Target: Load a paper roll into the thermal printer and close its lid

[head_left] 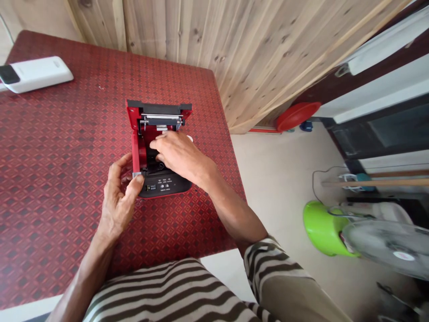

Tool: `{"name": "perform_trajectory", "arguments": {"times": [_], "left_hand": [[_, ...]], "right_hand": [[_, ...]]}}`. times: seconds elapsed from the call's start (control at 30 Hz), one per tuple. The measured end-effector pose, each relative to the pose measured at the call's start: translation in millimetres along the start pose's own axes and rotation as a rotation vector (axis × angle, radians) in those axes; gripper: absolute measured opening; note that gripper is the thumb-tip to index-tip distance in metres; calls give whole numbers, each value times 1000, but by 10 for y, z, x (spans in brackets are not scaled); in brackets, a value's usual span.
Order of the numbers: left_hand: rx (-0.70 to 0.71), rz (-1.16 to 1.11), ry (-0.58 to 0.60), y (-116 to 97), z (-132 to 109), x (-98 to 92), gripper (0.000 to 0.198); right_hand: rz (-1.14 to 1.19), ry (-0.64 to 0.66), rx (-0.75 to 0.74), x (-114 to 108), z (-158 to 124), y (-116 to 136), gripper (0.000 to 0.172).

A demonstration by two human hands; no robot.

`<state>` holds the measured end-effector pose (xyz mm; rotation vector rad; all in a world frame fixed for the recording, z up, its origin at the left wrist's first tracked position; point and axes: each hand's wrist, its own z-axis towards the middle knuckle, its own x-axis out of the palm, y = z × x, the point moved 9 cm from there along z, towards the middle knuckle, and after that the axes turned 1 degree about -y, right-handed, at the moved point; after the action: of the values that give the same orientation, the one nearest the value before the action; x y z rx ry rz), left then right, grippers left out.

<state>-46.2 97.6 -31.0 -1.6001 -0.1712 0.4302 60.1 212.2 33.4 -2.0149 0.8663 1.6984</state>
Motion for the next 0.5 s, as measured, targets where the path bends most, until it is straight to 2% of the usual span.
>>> {"name": "perform_trajectory", "arguments": {"times": [0.13, 0.23, 0.4, 0.5], "left_hand": [[29, 13, -6, -6, 11, -5, 63], [37, 6, -6, -5, 19, -7, 62], [34, -6, 14, -19, 26, -2, 60], [40, 8, 22, -48, 23, 5, 57]], "right_hand": [[-8, 48, 18, 1, -8, 7, 35], [18, 33, 28, -3, -18, -10, 34], [211, -121, -67, -110, -263, -1, 40], [393, -202, -198, -160, -494, 48, 31]]}}
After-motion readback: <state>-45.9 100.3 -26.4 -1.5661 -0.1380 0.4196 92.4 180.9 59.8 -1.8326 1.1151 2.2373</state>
